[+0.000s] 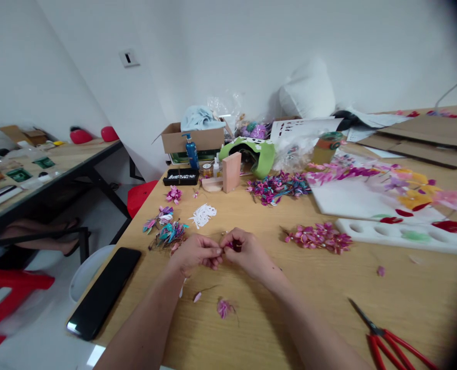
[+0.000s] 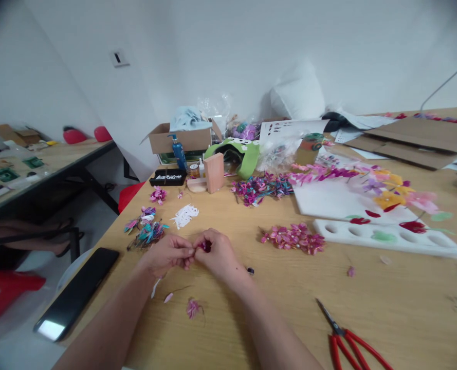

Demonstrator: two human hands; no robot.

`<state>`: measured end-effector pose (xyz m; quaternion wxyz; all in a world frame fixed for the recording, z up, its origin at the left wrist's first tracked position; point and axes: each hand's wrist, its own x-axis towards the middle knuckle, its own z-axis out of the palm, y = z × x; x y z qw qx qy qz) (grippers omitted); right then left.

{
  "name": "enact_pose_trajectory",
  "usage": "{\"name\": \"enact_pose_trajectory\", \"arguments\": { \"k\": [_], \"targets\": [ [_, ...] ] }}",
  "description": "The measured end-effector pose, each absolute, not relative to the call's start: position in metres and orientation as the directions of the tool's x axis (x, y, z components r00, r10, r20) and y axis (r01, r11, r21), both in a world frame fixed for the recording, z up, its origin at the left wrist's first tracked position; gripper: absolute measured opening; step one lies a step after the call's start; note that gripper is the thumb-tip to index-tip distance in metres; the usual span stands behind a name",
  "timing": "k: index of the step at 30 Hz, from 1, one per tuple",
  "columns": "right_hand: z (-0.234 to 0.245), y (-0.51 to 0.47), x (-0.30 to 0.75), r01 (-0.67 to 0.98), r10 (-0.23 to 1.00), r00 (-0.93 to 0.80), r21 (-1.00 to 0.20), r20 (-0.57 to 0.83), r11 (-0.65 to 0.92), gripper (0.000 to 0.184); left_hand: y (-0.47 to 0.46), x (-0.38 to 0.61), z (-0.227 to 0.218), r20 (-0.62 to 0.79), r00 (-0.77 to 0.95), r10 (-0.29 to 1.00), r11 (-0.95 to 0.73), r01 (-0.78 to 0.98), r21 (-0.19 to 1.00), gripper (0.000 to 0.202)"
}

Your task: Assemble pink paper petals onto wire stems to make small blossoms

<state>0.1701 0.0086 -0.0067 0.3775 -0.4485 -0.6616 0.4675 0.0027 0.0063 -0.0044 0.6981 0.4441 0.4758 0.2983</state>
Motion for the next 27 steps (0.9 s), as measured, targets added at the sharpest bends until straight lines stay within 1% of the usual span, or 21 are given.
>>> {"name": "enact_pose_trajectory", "arguments": {
  "k": [3,5,8,10,14,17,20,23,27],
  "targets": [
    [-0.008,0.009,0.171,0.259,0.94,-0.336,-0.953,0.066,0.159,0.014,0.006,0.004,-0.003,-0.386,0.348,0.854,0.366,0.125,0.922,0.034],
    [-0.01,0.009,0.171,0.286,0.932,-0.354,-0.941,0.074,0.183,0.015,0.005,0.005,-0.003,-0.382,0.327,0.864,0.327,0.209,0.921,0.027],
    [-0.013,0.01,0.171,0.31,0.928,-0.363,-0.928,0.085,0.206,0.017,0.004,0.007,-0.003,-0.359,0.308,0.881,0.281,0.272,0.921,0.016],
    [-0.015,0.01,0.171,0.305,0.93,-0.358,-0.93,0.086,0.203,0.017,0.004,0.008,-0.003,-0.346,0.304,0.888,0.26,0.291,0.921,0.014],
    [-0.014,0.011,0.171,0.281,0.934,-0.352,-0.944,0.067,0.173,0.017,0.004,0.007,-0.002,-0.351,0.324,0.879,0.258,0.297,0.919,0.019],
    [-0.011,0.011,0.172,0.24,0.933,-0.358,-0.963,0.03,0.123,0.017,0.004,0.005,0.002,-0.345,0.351,0.871,0.239,0.312,0.92,0.024],
    [-0.009,0.011,0.173,0.182,0.926,-0.377,-0.982,-0.025,0.048,0.015,0.004,0.003,0.006,-0.332,0.362,0.871,0.209,0.339,0.918,0.026],
    [-0.008,0.012,0.173,0.107,0.914,-0.402,-0.994,-0.051,-0.008,0.013,0.005,0.001,0.006,-0.332,0.385,0.861,0.208,0.33,0.921,0.028],
    [-0.009,0.012,0.175,0.08,0.907,-0.416,-0.996,-0.063,-0.033,0.012,0.006,-0.001,0.001,-0.336,0.391,0.857,0.226,0.301,0.927,0.029]
  ]
}}
